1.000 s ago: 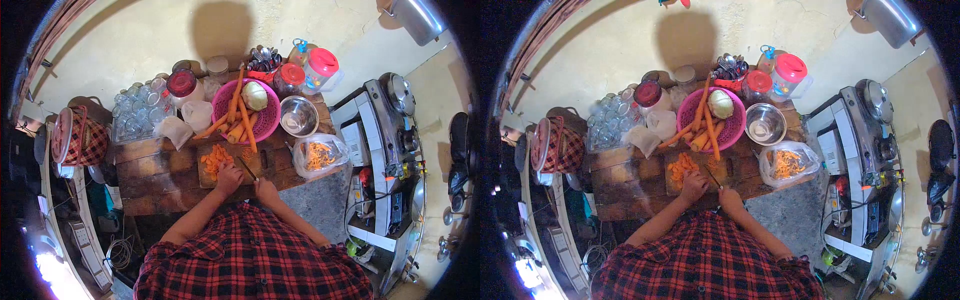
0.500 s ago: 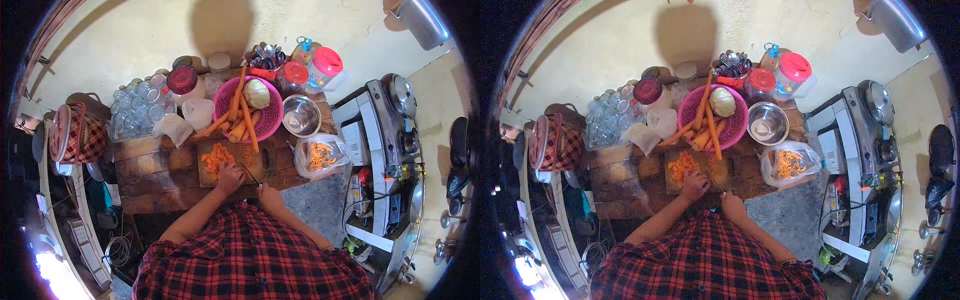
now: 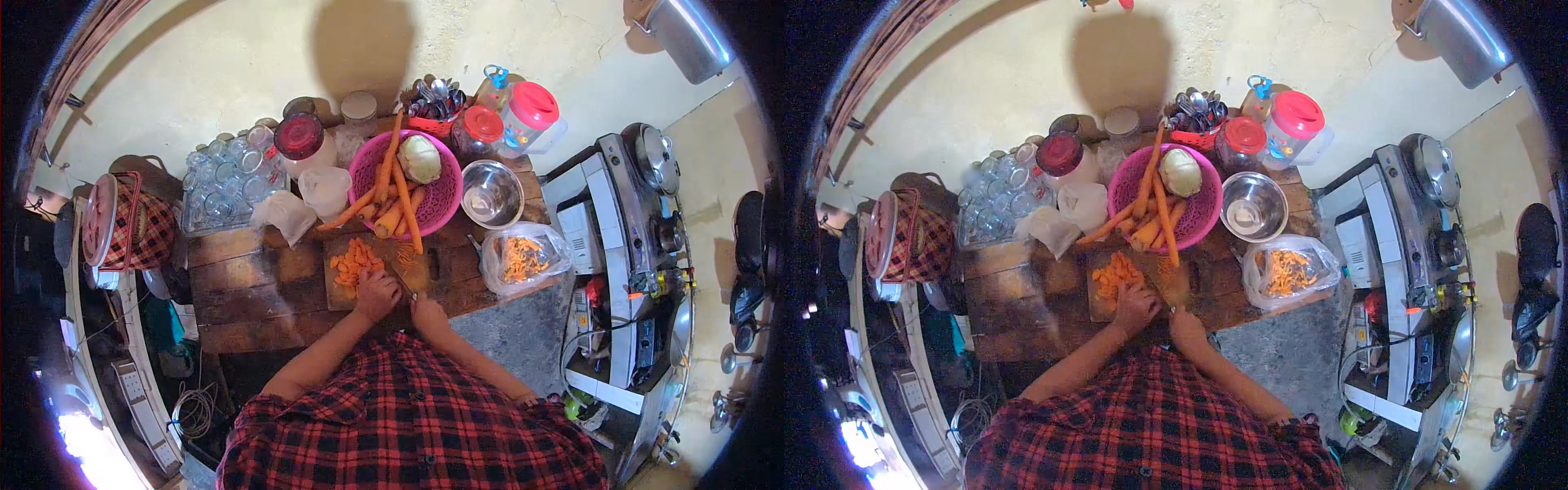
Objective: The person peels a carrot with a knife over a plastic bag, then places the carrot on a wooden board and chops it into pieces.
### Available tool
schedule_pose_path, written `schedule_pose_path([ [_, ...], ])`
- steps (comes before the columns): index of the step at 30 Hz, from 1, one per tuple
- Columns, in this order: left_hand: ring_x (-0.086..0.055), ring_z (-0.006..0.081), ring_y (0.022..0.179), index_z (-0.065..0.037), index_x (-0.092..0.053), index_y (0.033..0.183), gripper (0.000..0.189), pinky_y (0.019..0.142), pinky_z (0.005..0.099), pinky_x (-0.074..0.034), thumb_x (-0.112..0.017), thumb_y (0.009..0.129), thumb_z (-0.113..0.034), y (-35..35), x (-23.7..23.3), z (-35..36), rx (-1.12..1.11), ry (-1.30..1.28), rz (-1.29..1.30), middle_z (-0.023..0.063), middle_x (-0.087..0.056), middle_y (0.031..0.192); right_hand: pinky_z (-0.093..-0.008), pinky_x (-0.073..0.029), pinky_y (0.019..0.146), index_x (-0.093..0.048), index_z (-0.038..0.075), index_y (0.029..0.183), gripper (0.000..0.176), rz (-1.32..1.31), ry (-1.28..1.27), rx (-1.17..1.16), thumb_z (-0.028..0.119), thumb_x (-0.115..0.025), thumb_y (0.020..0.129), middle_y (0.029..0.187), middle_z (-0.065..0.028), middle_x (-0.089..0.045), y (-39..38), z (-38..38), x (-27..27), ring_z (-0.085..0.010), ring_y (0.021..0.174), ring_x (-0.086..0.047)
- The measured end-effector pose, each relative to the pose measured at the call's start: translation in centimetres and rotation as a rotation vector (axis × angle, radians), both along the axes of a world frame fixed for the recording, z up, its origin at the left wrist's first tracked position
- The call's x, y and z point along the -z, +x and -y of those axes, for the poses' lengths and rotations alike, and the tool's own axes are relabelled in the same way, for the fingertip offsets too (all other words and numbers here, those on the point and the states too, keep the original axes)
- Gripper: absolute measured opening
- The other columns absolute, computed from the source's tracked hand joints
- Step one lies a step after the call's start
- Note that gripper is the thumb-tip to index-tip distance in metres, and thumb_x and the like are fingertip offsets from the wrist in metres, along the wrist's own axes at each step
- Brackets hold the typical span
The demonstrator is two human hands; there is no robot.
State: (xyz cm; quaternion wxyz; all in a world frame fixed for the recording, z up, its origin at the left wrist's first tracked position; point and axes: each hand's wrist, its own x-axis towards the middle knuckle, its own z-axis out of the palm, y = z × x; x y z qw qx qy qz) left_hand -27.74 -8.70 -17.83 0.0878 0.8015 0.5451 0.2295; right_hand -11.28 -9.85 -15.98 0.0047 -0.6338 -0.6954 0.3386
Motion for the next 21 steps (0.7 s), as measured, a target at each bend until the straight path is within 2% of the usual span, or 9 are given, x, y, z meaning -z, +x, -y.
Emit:
schedule_pose_path([
  [2,-0.054,0.0183,0.088,-0.011,-0.066,0.076,0.014,0.087,0.0466,-0.033,-0.068,0.068,-0.022,-0.1,-0.5,-0.2,0.011,0.013,-0.032,-0.0004,-0.064,0.083,-0.053,-0.047,0.065,-0.046,-0.005,0.097,0.031,-0.017,0.052,-0.038,0.025,-0.047,0.09,0.074,-0.0283,-0.06,0.2,-0.4,-0.1,-0.0458,0.073,-0.059],
  [5,-0.053,0.0188,0.087,-0.011,-0.067,0.078,0.015,0.086,0.0488,-0.032,-0.067,0.069,-0.022,-0.4,-0.3,0.6,0.029,0.035,-0.057,-0.0018,-0.064,0.089,-0.053,-0.047,0.065,-0.047,-0.004,0.096,0.03,-0.041,-0.01,-0.034,0.025,-0.047,0.09,0.076,-0.0281,-0.06,0.8,0.5,-1.6,-0.0455,0.073,-0.06],
  [7,-0.051,0.02,0.091,-0.011,-0.067,0.077,0.014,0.086,0.0479,-0.033,-0.067,0.069,-0.022,-0.5,-0.2,0.9,0.031,0.102,-0.032,-0.0034,-0.063,0.089,-0.0531,-0.047,0.065,-0.049,-0.004,0.094,0.031,0.04,-0.077,0.058,0.026,-0.048,0.089,0.077,-0.0288,-0.06,0.8,1.4,-1.8,-0.0461,0.074,-0.059],
  [11,-0.05,0.0213,0.092,-0.01,-0.067,0.079,0.015,0.086,0.049,-0.033,-0.066,0.07,-0.022,-0.7,-0.3,1.4,0.059,0.086,-0.058,-0.0026,-0.062,0.093,-0.0531,-0.047,0.065,-0.049,-0.005,0.093,0.031,-0.01,-0.027,0.077,0.026,-0.049,0.089,0.076,-0.0292,-0.06,0.0,1.1,-0.8,-0.0462,0.074,-0.059],
  [13,-0.049,0.0219,0.098,-0.011,-0.067,0.089,0.023,0.085,0.0507,-0.031,-0.066,0.069,-0.022,-0.5,0.3,1.5,0.038,0.01,-0.067,-0.0015,-0.061,0.102,-0.0531,-0.047,0.064,-0.048,-0.005,0.094,0.031,-0.019,-0.035,0.053,0.026,-0.048,0.089,0.076,-0.029,-0.06,-0.5,-0.1,-0.2,-0.0457,0.074,-0.059],
  [17,-0.05,0.0232,0.095,-0.009,-0.066,0.082,0.015,0.085,0.0497,-0.033,-0.063,0.073,-0.021,-0.5,-1.7,1.6,0.032,0.076,-0.091,-0.0014,-0.06,0.097,-0.0528,-0.048,0.064,-0.048,-0.004,0.094,0.031,0.004,0.022,-0.035,0.026,-0.048,0.09,0.075,-0.0292,-0.06,0.2,0.0,0.8,-0.0453,0.072,-0.06],
  [21,-0.049,0.0228,0.097,-0.009,-0.066,0.092,0.024,0.084,0.0499,-0.032,-0.063,0.072,-0.02,-0.3,-0.7,1.9,0.039,0.046,-0.097,-0.0001,-0.058,0.1,-0.0519,-0.048,0.064,-0.049,-0.005,0.092,0.031,-0.002,0.019,0.032,0.026,-0.048,0.09,0.074,-0.0287,-0.06,0.5,1.8,-0.9,-0.0451,0.071,-0.06],
])
